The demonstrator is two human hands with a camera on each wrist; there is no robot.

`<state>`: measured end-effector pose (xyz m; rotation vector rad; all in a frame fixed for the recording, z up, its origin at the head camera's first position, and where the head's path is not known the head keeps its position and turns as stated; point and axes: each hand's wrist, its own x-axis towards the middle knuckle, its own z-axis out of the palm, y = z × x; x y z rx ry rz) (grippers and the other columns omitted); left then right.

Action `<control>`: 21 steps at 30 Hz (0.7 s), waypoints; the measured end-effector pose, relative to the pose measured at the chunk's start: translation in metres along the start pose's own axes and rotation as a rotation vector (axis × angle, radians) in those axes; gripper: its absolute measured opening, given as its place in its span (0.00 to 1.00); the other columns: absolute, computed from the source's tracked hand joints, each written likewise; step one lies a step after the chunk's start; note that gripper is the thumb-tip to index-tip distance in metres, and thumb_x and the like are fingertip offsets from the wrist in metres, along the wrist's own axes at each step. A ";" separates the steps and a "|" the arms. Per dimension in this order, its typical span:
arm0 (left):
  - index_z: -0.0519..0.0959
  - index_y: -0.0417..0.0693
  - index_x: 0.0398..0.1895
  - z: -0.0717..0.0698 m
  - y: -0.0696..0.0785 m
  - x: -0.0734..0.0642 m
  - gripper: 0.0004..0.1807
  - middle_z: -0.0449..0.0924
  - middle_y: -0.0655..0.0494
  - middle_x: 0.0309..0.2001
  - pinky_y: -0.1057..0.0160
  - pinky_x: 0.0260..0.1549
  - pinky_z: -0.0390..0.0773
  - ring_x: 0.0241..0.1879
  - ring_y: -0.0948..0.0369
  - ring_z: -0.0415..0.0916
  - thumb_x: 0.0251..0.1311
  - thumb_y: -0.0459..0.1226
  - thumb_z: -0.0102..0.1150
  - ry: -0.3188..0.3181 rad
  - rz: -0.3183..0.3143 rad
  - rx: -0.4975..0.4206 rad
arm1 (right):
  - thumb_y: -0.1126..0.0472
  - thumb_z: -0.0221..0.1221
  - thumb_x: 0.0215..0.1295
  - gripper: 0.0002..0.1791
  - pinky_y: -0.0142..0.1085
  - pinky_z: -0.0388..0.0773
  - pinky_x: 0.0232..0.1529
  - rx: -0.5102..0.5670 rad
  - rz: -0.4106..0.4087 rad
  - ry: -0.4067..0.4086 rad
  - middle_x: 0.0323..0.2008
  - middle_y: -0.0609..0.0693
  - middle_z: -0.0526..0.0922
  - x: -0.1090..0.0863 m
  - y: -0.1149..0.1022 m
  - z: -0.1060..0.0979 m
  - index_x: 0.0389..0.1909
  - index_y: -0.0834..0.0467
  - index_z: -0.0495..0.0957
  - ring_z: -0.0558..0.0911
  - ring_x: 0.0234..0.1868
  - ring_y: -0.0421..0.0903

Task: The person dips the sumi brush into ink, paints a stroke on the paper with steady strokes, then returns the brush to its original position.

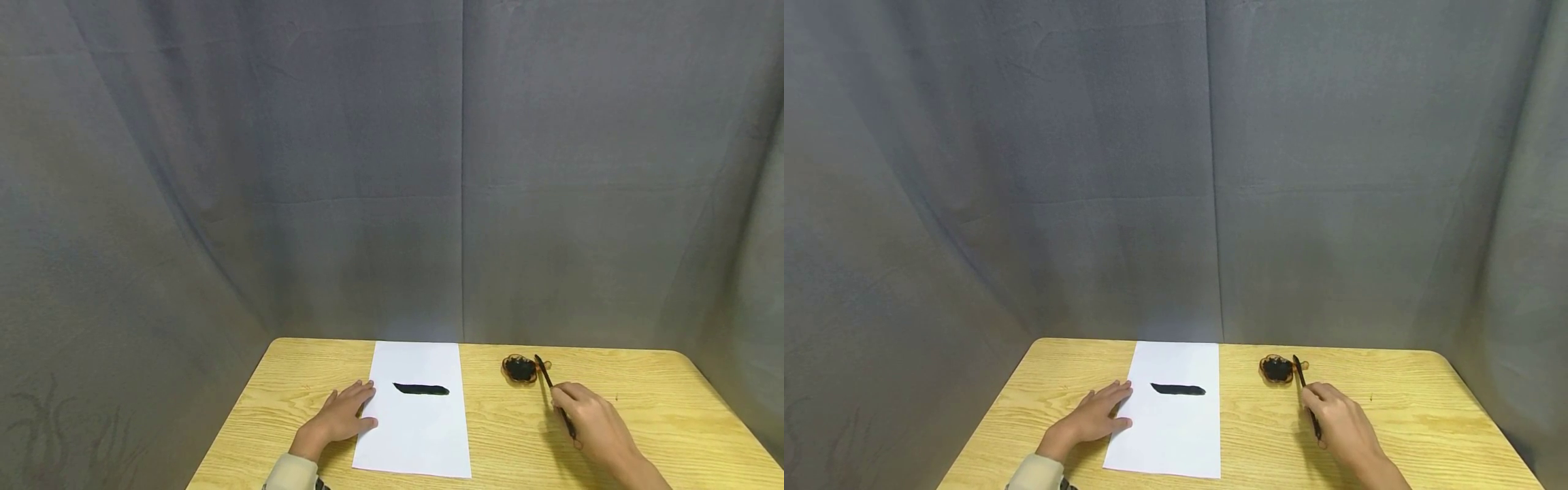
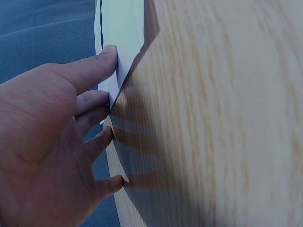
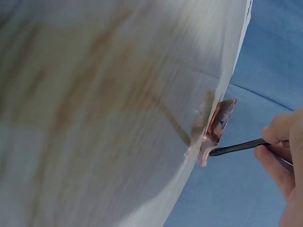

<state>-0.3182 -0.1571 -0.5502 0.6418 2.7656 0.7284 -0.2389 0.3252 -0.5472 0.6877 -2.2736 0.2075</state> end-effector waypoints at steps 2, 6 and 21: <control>0.69 0.42 0.79 0.000 0.000 0.000 0.37 0.63 0.48 0.83 0.25 0.80 0.44 0.84 0.42 0.54 0.72 0.49 0.65 -0.001 0.001 -0.001 | 0.90 0.69 0.19 0.37 0.46 0.89 0.34 -0.005 -0.005 -0.011 0.38 0.50 0.86 0.000 -0.001 0.000 0.32 0.52 0.74 0.87 0.39 0.50; 0.69 0.41 0.79 0.000 0.000 0.000 0.37 0.63 0.48 0.83 0.25 0.80 0.44 0.84 0.42 0.54 0.72 0.49 0.65 -0.004 0.006 -0.009 | 0.81 0.71 0.49 0.21 0.42 0.87 0.31 -0.017 -0.032 0.017 0.36 0.49 0.85 0.002 -0.001 0.002 0.31 0.54 0.74 0.86 0.36 0.48; 0.68 0.40 0.79 0.001 -0.004 0.001 0.38 0.62 0.45 0.83 0.24 0.79 0.42 0.84 0.40 0.53 0.73 0.50 0.63 -0.008 0.022 0.000 | 0.65 0.46 0.75 0.15 0.36 0.86 0.31 0.031 -0.109 0.018 0.38 0.47 0.85 0.001 0.006 0.009 0.34 0.55 0.81 0.85 0.38 0.45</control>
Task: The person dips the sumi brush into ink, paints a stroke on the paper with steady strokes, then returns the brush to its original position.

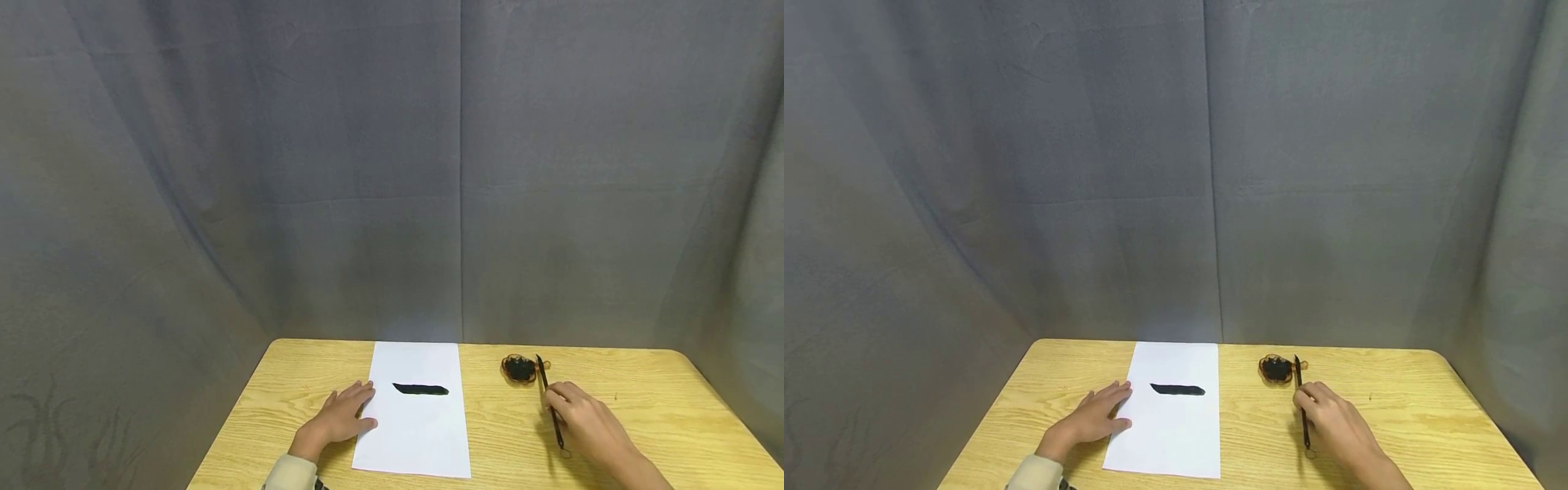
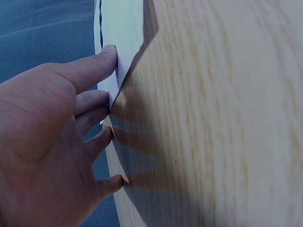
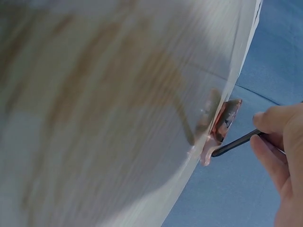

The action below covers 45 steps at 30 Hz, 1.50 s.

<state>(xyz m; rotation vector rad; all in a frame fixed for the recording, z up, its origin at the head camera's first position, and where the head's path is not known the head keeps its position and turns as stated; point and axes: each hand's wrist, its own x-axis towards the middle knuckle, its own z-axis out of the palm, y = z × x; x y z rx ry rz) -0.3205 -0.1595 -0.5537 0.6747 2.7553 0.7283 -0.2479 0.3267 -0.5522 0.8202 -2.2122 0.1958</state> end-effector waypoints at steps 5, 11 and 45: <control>0.68 0.40 0.79 -0.002 0.002 -0.001 0.38 0.62 0.46 0.83 0.25 0.80 0.43 0.84 0.41 0.54 0.72 0.49 0.64 0.003 -0.006 -0.014 | 0.66 0.63 0.66 0.03 0.36 0.88 0.33 -0.007 -0.016 -0.022 0.40 0.48 0.85 0.000 0.002 0.001 0.35 0.55 0.82 0.85 0.40 0.46; 0.68 0.39 0.79 0.000 0.001 0.000 0.37 0.62 0.45 0.83 0.24 0.80 0.42 0.84 0.40 0.53 0.73 0.48 0.64 -0.004 0.000 -0.012 | 0.63 0.56 0.77 0.09 0.33 0.86 0.32 -0.008 -0.041 -0.053 0.42 0.47 0.85 -0.002 0.001 0.004 0.36 0.53 0.83 0.84 0.43 0.45; 0.68 0.43 0.80 0.008 -0.011 0.006 0.39 0.61 0.49 0.84 0.26 0.81 0.41 0.85 0.43 0.52 0.72 0.50 0.63 0.020 -0.014 -0.027 | 0.51 0.36 0.87 0.28 0.23 0.79 0.33 0.049 -0.110 -0.157 0.39 0.40 0.83 -0.003 0.001 0.017 0.33 0.46 0.83 0.79 0.41 0.40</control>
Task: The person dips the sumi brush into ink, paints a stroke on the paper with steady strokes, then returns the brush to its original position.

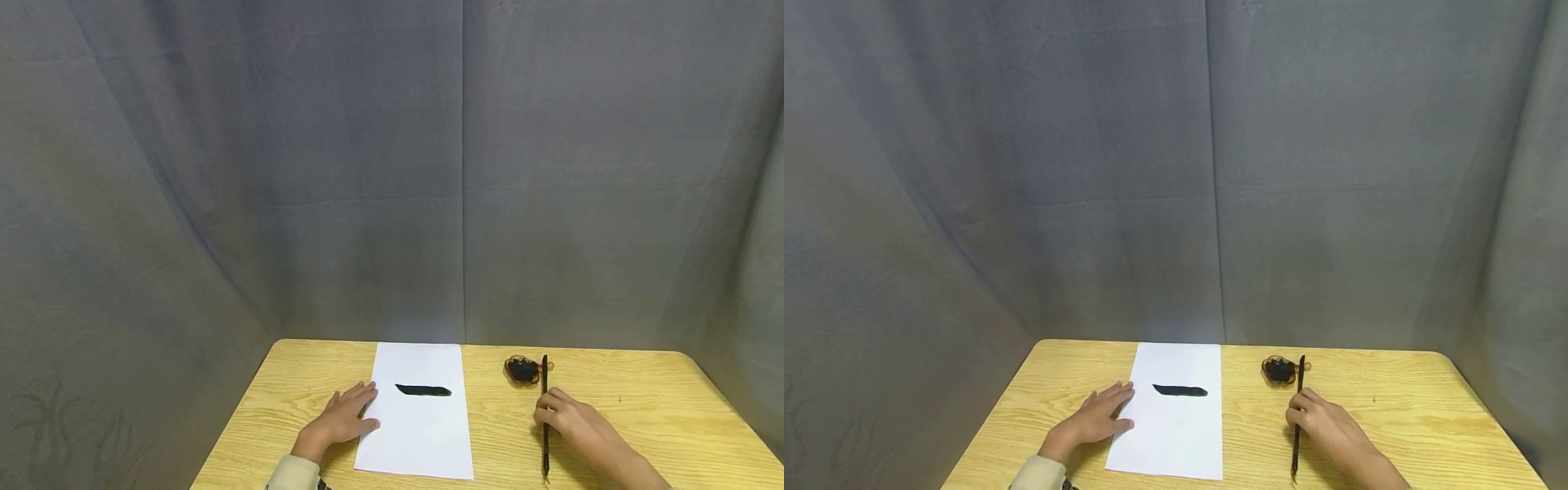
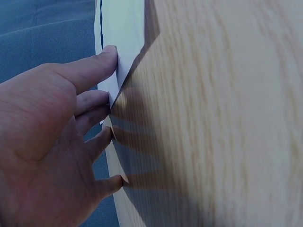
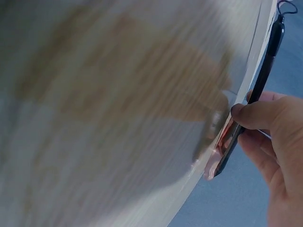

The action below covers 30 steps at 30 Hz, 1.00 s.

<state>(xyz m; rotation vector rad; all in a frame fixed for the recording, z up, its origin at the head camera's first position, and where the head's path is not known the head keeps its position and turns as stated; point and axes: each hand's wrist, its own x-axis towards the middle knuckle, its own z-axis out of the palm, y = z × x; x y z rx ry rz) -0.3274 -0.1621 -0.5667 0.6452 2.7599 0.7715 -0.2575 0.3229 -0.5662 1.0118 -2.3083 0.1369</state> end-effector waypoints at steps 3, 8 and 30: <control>0.67 0.42 0.80 -0.004 0.005 -0.002 0.39 0.60 0.48 0.84 0.26 0.81 0.40 0.85 0.42 0.51 0.72 0.49 0.63 -0.012 0.002 -0.003 | 0.48 0.24 0.86 0.37 0.23 0.78 0.32 -0.004 -0.009 0.012 0.38 0.39 0.82 0.001 0.000 0.001 0.32 0.45 0.84 0.79 0.41 0.39; 0.67 0.40 0.80 -0.011 0.014 -0.007 0.38 0.60 0.46 0.84 0.24 0.80 0.39 0.84 0.41 0.52 0.72 0.48 0.64 -0.026 0.006 -0.019 | 0.45 0.26 0.85 0.36 0.22 0.78 0.34 0.008 -0.024 0.015 0.38 0.39 0.83 0.002 0.001 0.002 0.31 0.45 0.84 0.80 0.41 0.39; 0.68 0.39 0.79 -0.012 0.018 -0.008 0.38 0.61 0.46 0.83 0.24 0.79 0.41 0.84 0.41 0.52 0.72 0.48 0.65 -0.022 0.006 -0.009 | 0.70 0.79 0.45 0.19 0.28 0.83 0.35 -0.012 -0.029 -0.011 0.38 0.39 0.84 0.001 -0.001 0.002 0.31 0.45 0.84 0.81 0.41 0.40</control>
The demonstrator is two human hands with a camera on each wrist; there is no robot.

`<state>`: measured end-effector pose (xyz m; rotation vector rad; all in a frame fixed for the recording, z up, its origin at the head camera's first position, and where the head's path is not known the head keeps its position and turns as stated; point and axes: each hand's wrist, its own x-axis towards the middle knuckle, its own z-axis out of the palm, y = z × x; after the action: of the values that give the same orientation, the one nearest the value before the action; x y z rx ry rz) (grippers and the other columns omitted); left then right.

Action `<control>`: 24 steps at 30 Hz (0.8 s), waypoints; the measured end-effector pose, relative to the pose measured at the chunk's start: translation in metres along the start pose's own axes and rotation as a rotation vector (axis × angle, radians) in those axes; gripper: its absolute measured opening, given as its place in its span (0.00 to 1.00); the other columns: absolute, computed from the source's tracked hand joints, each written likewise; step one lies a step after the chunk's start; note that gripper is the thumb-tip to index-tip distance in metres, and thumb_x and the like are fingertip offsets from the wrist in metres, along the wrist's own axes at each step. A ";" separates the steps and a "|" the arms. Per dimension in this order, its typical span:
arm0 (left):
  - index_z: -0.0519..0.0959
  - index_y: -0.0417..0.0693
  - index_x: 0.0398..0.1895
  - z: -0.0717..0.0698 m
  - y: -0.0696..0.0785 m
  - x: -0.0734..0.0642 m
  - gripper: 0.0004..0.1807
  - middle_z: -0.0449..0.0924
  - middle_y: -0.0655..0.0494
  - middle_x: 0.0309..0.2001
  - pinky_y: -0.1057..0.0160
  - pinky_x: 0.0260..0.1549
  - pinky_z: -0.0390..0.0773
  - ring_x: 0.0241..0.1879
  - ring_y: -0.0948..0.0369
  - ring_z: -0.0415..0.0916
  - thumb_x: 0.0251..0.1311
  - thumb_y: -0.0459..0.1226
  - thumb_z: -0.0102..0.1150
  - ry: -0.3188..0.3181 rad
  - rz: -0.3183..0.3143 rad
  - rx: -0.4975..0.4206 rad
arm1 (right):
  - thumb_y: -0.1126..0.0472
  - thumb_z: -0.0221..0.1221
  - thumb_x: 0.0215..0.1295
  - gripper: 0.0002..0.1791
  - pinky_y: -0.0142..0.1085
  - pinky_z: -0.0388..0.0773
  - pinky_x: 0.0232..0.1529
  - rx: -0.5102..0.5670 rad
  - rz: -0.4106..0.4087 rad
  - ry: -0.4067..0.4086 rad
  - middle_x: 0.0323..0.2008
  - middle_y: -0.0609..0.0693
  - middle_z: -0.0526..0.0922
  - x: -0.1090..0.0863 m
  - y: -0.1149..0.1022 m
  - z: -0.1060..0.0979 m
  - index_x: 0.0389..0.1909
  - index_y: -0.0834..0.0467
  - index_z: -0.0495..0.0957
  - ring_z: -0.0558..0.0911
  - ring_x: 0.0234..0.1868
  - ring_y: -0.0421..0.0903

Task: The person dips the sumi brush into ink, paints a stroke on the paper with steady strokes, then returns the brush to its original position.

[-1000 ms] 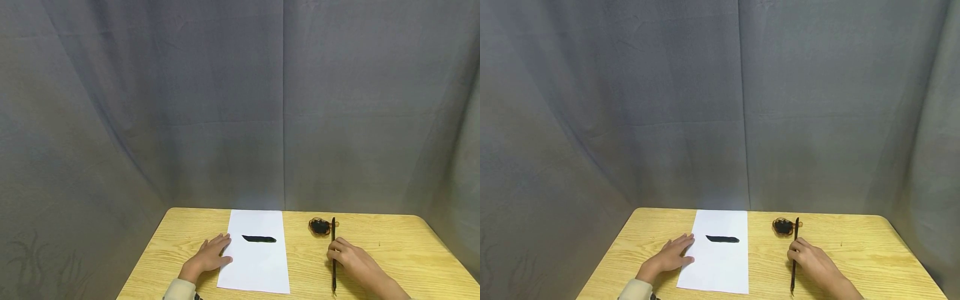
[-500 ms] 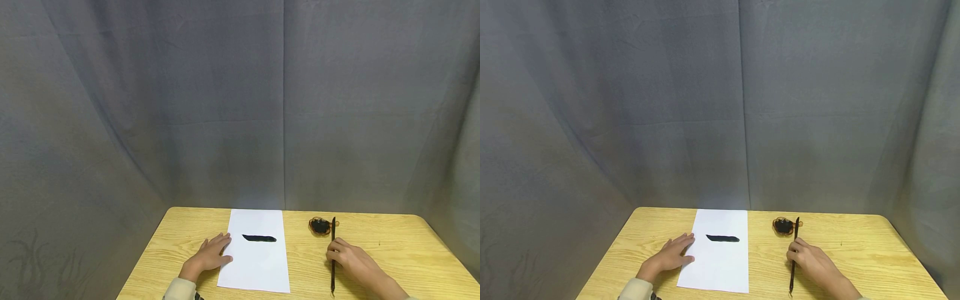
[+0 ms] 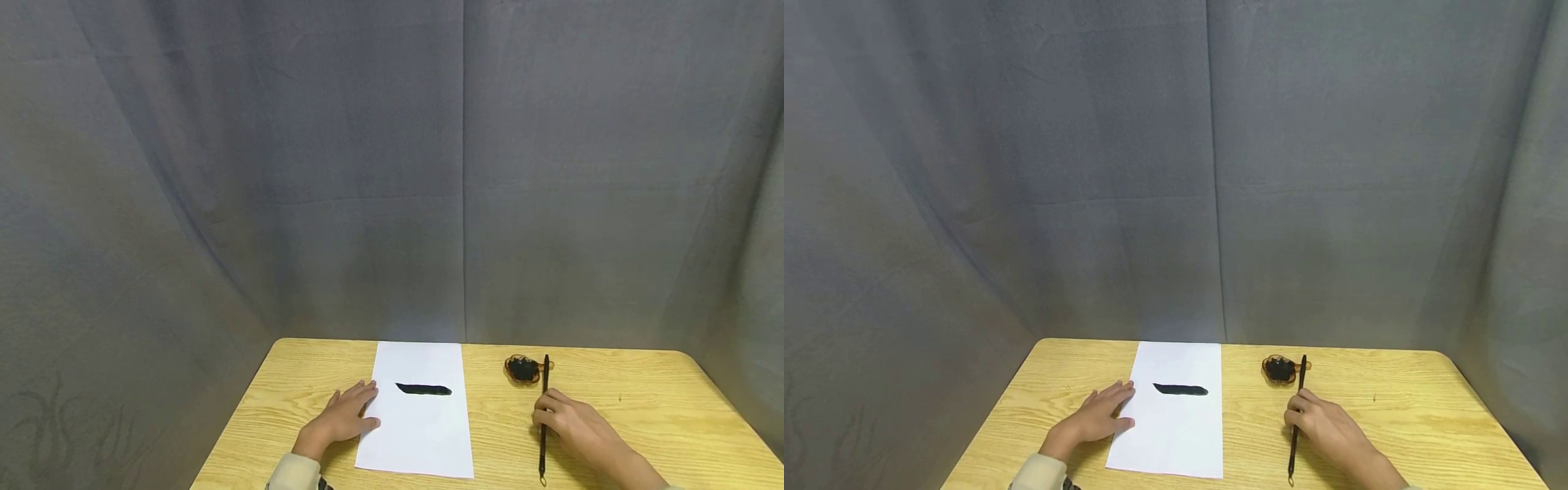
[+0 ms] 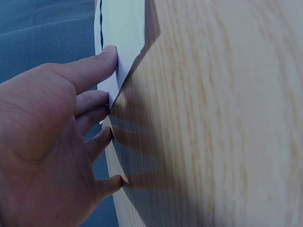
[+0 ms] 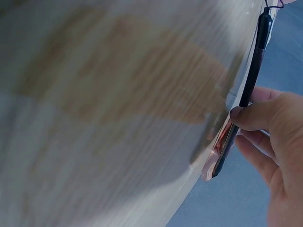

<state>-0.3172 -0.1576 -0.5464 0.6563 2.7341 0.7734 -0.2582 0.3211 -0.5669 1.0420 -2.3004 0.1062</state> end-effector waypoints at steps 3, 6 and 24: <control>0.68 0.40 0.79 0.000 0.000 0.000 0.38 0.61 0.46 0.83 0.24 0.80 0.41 0.84 0.41 0.52 0.71 0.48 0.65 0.000 -0.003 0.003 | 0.71 0.79 0.44 0.20 0.28 0.83 0.36 -0.001 0.005 0.010 0.38 0.39 0.84 0.000 0.000 -0.001 0.31 0.45 0.84 0.81 0.41 0.40; 0.68 0.39 0.79 0.000 -0.001 0.001 0.38 0.62 0.46 0.83 0.24 0.80 0.41 0.84 0.41 0.53 0.71 0.48 0.65 0.000 -0.001 0.011 | 0.72 0.79 0.43 0.21 0.28 0.83 0.37 0.004 0.009 0.022 0.38 0.39 0.84 0.000 0.000 -0.003 0.31 0.45 0.84 0.82 0.41 0.40; 0.69 0.40 0.78 0.003 -0.005 0.003 0.37 0.60 0.45 0.84 0.23 0.79 0.42 0.84 0.40 0.53 0.72 0.48 0.65 0.007 0.006 0.030 | 0.50 0.49 0.86 0.20 0.22 0.75 0.30 0.016 0.131 0.110 0.40 0.40 0.86 -0.007 0.021 -0.029 0.34 0.47 0.85 0.83 0.41 0.41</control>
<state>-0.3209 -0.1580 -0.5520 0.6692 2.7565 0.7396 -0.2558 0.3490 -0.5436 0.8705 -2.2696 0.2288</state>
